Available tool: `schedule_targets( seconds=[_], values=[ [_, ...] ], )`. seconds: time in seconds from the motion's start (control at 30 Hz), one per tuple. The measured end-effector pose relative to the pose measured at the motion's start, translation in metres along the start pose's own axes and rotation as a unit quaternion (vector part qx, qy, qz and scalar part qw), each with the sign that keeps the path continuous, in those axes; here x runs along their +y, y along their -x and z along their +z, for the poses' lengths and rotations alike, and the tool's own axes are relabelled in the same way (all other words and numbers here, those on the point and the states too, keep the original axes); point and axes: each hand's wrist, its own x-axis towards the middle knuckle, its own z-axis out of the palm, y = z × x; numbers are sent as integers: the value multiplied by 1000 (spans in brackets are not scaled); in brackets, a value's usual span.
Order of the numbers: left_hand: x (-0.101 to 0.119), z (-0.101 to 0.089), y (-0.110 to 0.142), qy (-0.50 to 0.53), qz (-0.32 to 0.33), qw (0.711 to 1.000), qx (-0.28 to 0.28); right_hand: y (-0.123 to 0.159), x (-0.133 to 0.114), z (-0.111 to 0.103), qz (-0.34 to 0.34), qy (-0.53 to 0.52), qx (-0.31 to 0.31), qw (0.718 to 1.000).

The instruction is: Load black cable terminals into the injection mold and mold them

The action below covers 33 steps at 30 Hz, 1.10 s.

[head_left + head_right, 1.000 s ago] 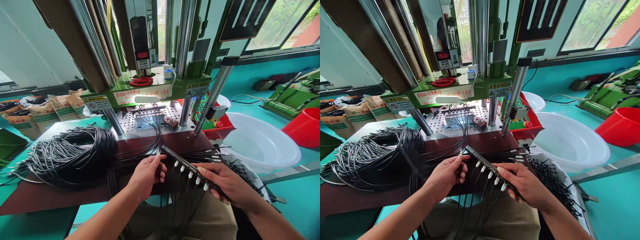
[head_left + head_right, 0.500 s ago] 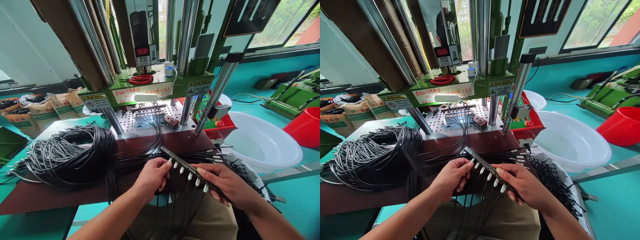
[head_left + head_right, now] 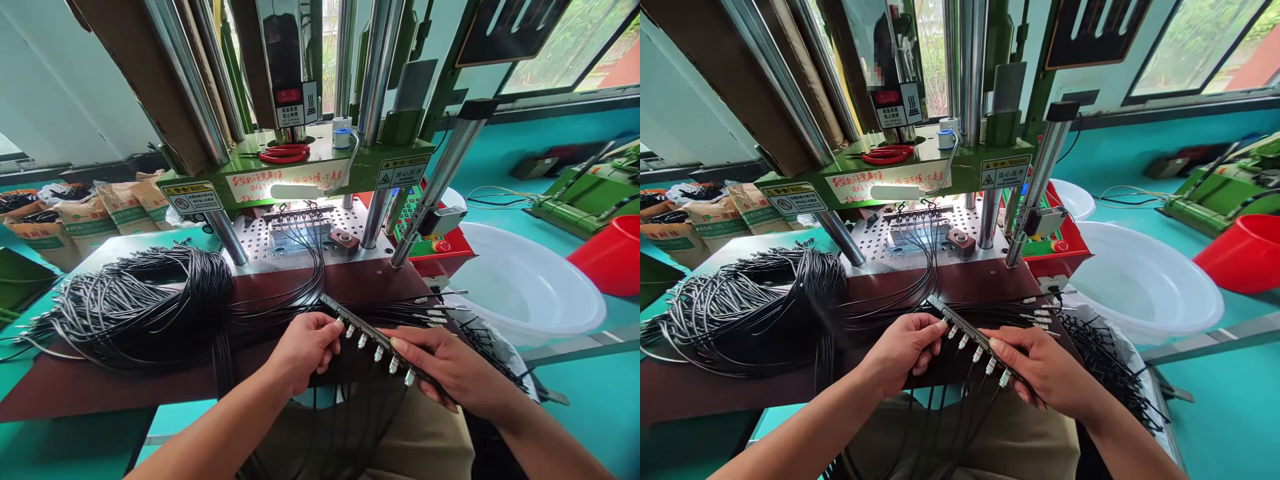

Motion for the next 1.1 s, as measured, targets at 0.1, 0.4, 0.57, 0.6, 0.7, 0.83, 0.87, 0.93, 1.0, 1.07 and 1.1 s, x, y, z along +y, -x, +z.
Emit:
schedule_targets(
  seconds=[0.1,0.4,0.57,0.6,0.7,0.83,0.87,0.93,1.0,1.07,1.1],
  values=[
    [-2,-2,-1,5,-2,1000,-4,-1,1,0,-7,5,-9,1000],
    [13,-8,16,-113,97,989,24,-2,2,-9,14,-37,-28,999],
    [71,-46,14,-233,250,913,224,-3,-15,-35,-14,23,51,998],
    [81,-54,1,-166,224,935,217,-6,-20,-41,-30,50,64,996],
    [101,-70,-51,59,58,984,156,-21,-30,-55,-82,145,82,983],
    [99,-65,-108,138,-3,987,87,-43,-29,-60,-130,268,88,950],
    [95,-62,-116,158,-8,985,69,-46,-26,-60,-132,290,86,944],
    [87,-58,-126,192,-14,980,40,-49,-19,-60,-126,316,83,937],
    [79,-58,-132,220,-17,975,19,-50,-13,-61,-113,326,91,934],
    [73,-61,-135,244,-15,970,3,-55,-14,-62,-112,327,111,932],
    [71,-63,-136,254,-14,967,-5,-61,-19,-61,-120,322,128,930]
  ],
)
